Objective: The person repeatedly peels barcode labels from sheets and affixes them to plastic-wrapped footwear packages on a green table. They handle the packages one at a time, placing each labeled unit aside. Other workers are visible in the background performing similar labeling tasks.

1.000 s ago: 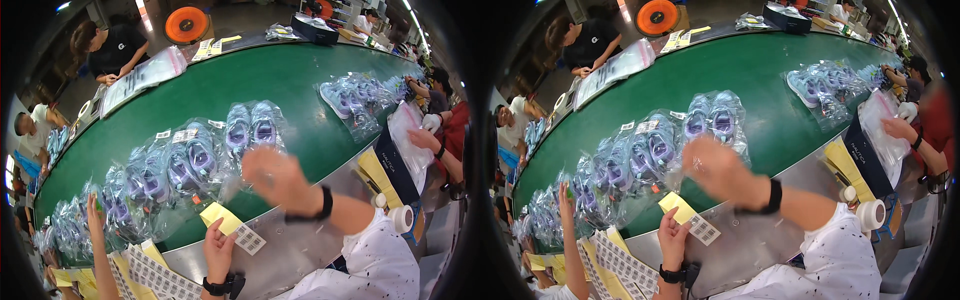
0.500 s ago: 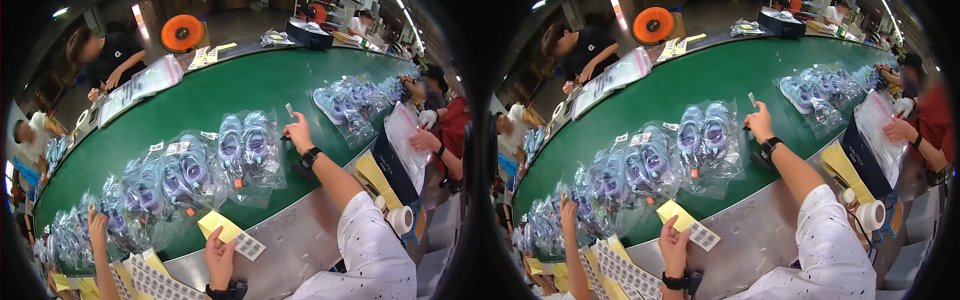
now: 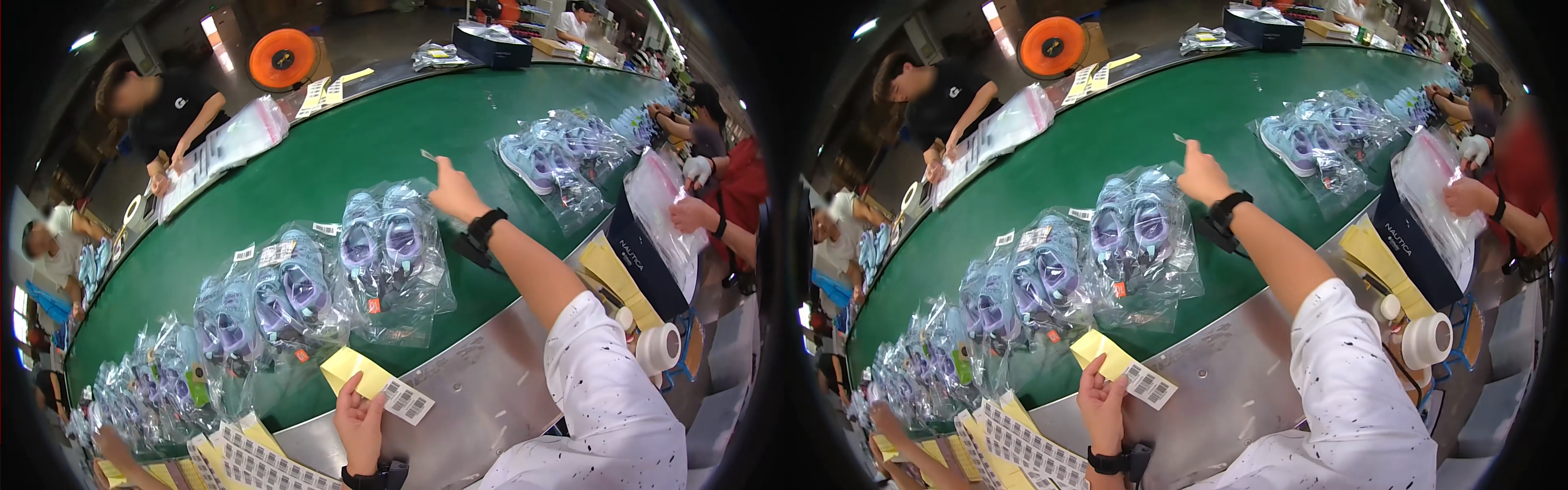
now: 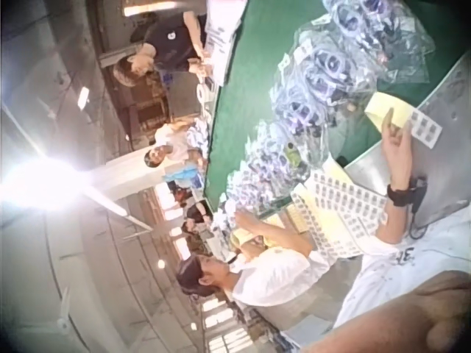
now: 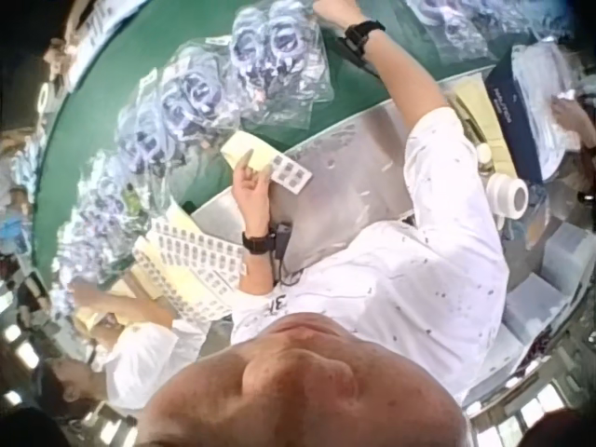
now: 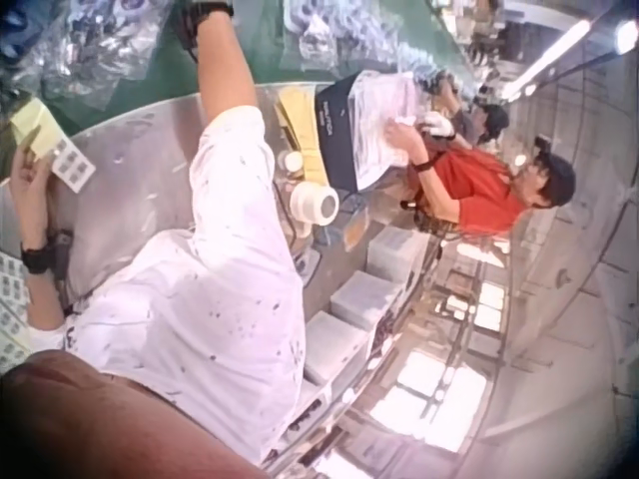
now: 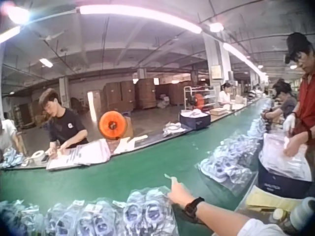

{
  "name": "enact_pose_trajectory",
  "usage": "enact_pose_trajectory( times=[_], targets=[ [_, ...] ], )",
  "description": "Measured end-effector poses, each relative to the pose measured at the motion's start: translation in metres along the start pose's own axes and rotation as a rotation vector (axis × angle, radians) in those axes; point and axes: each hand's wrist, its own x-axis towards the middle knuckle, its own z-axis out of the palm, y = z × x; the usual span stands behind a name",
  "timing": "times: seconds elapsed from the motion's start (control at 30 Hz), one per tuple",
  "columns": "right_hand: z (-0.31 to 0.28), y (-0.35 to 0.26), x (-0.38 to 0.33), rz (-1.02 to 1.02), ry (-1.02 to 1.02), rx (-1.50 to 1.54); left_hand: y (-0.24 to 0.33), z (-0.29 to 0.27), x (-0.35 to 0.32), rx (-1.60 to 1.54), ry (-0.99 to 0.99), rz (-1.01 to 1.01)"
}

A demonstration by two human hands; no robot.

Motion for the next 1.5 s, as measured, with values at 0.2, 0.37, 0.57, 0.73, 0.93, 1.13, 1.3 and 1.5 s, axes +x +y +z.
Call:
enact_pose_trajectory(
  times=[0.2,0.37,0.57,0.73,0.93,1.13,1.3,1.5],
  targets=[
    [0.006,0.065,-0.042,0.455,-0.096,1.228,0.000,0.010,0.000,-0.050,-0.003,-0.019],
    [-0.012,0.073,-0.012,0.402,0.104,1.135,-0.001,0.015,0.000,-0.060,0.009,-0.024],
    [-0.037,0.068,0.026,0.369,0.153,0.887,-0.001,0.022,0.002,-0.059,0.015,-0.028],
    [-0.039,0.057,0.029,0.398,-0.328,0.843,0.002,0.028,0.001,-0.067,0.014,-0.028],
    [-0.030,0.063,0.036,0.456,-0.461,0.890,-0.001,0.034,0.002,-0.032,0.018,-0.022],
    [-0.006,0.056,0.027,0.413,-0.205,0.850,-0.004,0.041,0.003,-0.017,0.043,-0.029],
    [-0.026,0.054,0.022,0.370,-0.088,0.843,-0.004,0.038,0.000,-0.024,0.051,-0.021],
    [-0.113,0.178,0.029,-0.133,0.265,-0.646,-0.007,0.047,0.003,-0.052,-0.007,0.001]
  ],
)
